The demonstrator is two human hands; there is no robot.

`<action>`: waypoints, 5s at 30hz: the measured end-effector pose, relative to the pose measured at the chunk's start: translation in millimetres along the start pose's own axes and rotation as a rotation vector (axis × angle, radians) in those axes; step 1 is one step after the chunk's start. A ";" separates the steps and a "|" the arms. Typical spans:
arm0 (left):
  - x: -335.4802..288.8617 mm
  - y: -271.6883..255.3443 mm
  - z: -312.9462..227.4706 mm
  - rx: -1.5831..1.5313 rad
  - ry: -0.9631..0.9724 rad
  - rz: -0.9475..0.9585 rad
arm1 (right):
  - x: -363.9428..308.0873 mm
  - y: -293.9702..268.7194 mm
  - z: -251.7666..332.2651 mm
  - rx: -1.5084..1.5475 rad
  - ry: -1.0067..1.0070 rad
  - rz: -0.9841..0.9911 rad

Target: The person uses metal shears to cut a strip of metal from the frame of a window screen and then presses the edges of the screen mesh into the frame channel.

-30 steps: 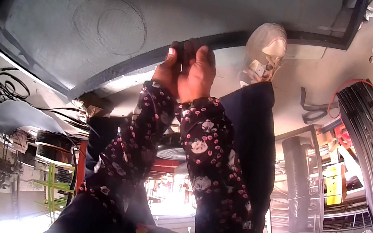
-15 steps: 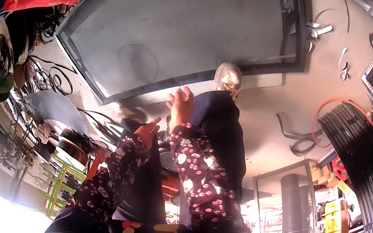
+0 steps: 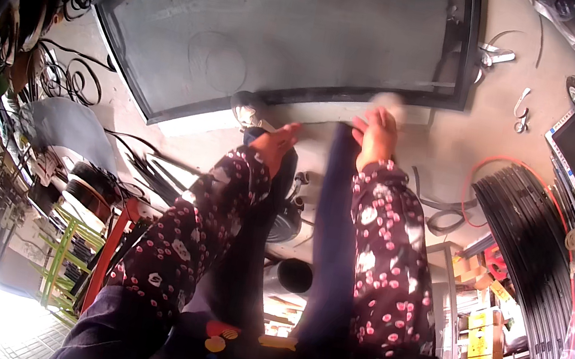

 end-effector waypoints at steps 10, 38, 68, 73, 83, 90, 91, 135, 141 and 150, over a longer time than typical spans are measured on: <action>123.7 -126.9 94.0 0.348 0.007 -0.379 | 76.1 70.9 -110.1 0.207 0.317 0.181; 151.3 -10.1 66.9 -0.523 -0.098 -0.290 | 127.8 55.1 -114.5 0.933 0.052 0.158; 132.5 24.7 26.9 -0.522 -0.062 -0.674 | 116.3 -65.9 -22.5 0.743 0.207 0.037; 131.7 19.2 32.8 -0.371 -0.023 -0.678 | 123.3 -69.0 -17.8 0.590 0.001 0.260; 122.1 -51.4 97.7 0.061 -0.065 -0.716 | 257.1 -226.7 43.6 -0.854 -0.789 -0.469; 139.4 -52.4 71.8 -0.929 0.112 -0.952 | 254.3 -215.9 122.2 -0.678 -0.270 0.076; 132.9 -81.7 81.9 -0.889 0.160 -0.991 | 234.1 -199.4 120.3 -0.720 -0.249 -0.033; -275.6 150.3 -400.0 -0.742 0.702 0.127 | -486.6 -210.0 413.1 -0.136 -1.467 -0.557; -213.8 309.2 -588.8 -0.610 0.870 0.143 | -449.1 -216.2 566.4 0.231 -1.079 0.069; -183.5 423.9 -736.0 -0.210 0.844 0.179 | -441.3 -206.3 687.8 -0.052 -1.009 0.011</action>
Point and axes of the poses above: each hand's wrist, its own x-axis towards the middle knuckle, its own y-axis out of the palm, z = x × y, the point moved 2 cm from there along x, towards the middle knuckle, and after that the axes turned 7 degrees about z, right-handed, at the moved point
